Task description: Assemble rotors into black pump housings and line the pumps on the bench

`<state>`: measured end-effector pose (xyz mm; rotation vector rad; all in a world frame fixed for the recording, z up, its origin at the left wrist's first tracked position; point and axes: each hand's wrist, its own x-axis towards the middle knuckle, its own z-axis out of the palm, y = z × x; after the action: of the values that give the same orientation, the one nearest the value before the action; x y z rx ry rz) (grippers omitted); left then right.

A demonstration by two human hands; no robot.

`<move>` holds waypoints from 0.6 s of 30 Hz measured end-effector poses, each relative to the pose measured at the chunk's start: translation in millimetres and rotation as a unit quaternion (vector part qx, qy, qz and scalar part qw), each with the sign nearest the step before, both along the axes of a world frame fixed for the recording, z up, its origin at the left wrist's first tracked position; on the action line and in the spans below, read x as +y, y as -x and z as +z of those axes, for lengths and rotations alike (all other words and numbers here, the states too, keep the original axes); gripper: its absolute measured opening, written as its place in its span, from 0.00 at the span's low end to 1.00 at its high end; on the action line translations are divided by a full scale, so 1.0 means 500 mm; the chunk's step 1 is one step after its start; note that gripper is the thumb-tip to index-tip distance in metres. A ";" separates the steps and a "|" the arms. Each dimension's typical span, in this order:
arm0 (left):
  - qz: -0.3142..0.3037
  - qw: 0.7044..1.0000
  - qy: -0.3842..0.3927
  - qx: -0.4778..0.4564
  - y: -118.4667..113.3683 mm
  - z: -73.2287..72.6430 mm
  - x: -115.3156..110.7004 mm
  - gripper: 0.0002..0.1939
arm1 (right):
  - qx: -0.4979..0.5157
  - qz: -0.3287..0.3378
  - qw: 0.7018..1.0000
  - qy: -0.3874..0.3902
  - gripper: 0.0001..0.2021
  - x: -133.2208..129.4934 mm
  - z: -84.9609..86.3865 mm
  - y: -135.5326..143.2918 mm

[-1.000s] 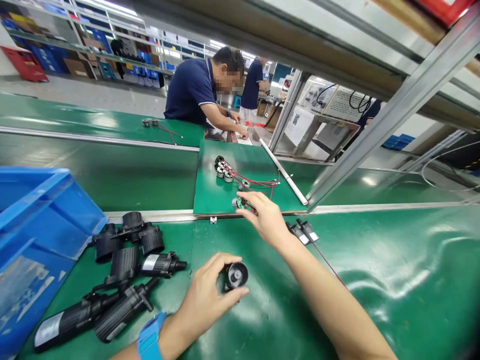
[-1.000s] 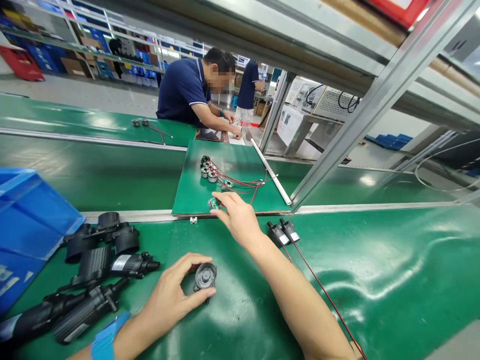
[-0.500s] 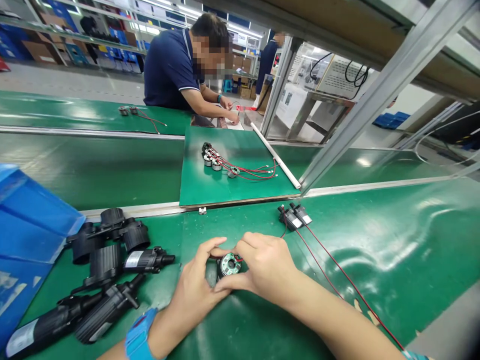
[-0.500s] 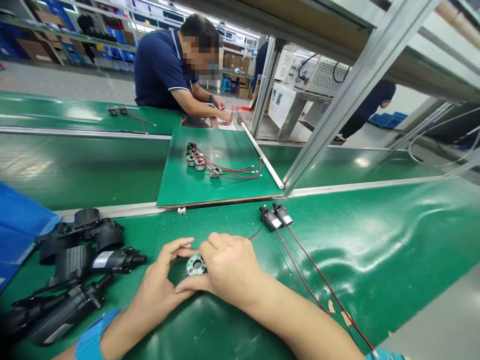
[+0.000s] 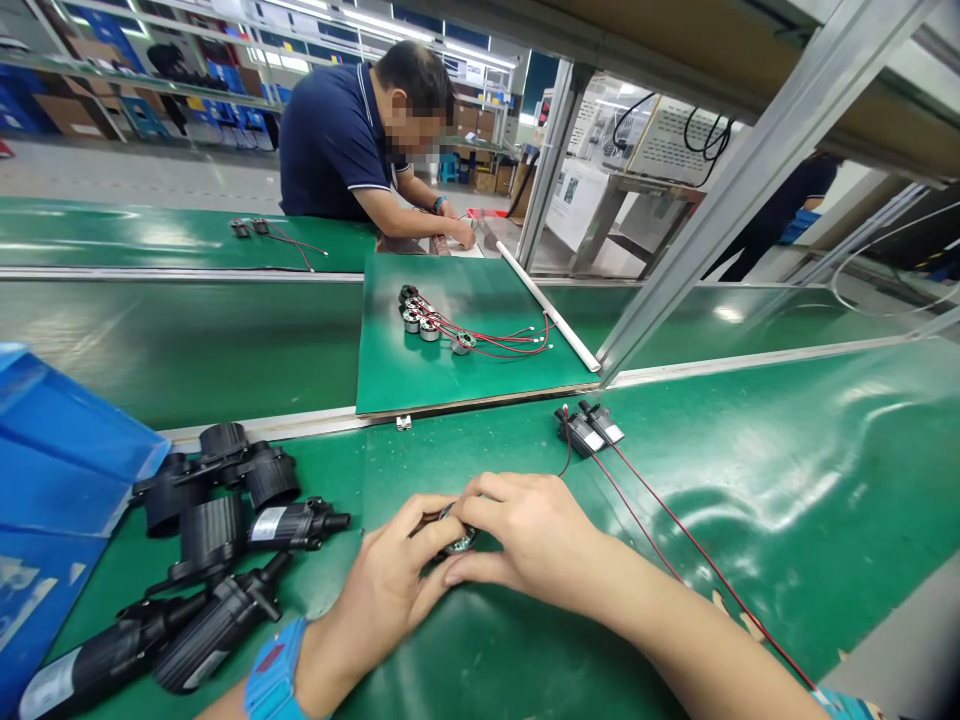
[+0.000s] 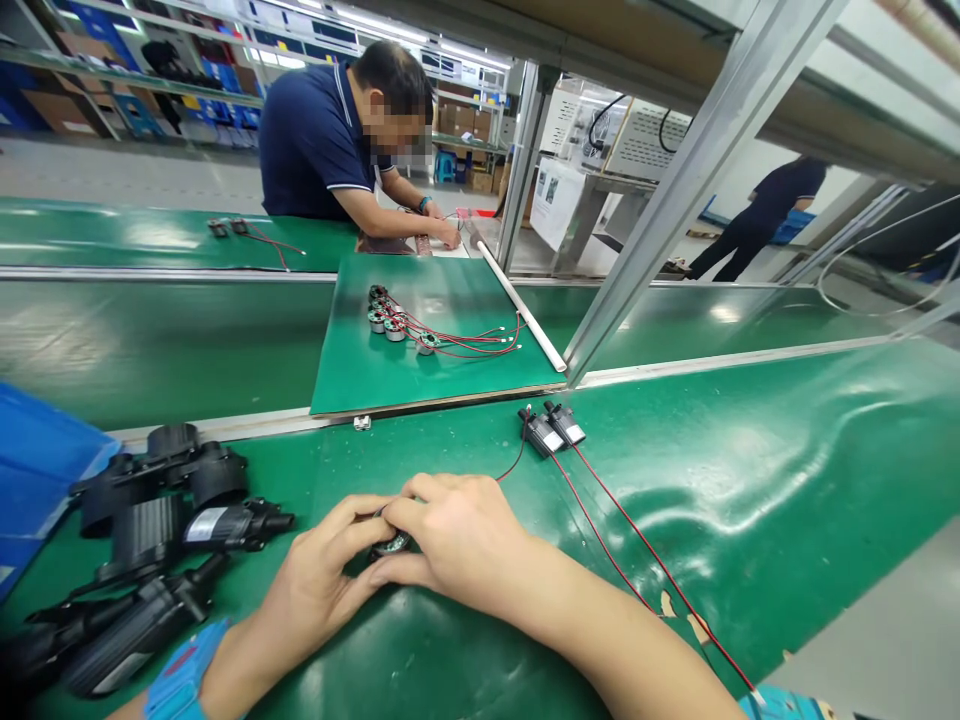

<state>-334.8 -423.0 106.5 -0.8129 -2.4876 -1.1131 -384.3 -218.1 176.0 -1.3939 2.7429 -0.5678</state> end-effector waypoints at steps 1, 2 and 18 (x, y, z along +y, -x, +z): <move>-0.001 1.000 0.020 0.007 -0.001 0.003 -0.002 0.13 | 0.008 -0.001 1.000 -0.004 0.24 -0.001 0.000 -0.002; -0.002 0.999 0.036 0.020 -0.003 0.004 -0.004 0.13 | 0.017 -0.003 1.000 -0.006 0.24 -0.003 0.000 -0.005; -0.086 0.956 0.104 -0.260 0.011 0.067 0.017 0.11 | 0.020 -0.086 0.975 -0.202 0.34 0.040 -0.003 -0.109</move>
<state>-340.2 -414.6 140.2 -0.8998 -3.0597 -1.2716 -329.7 -197.9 174.3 -1.0934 2.8104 0.0253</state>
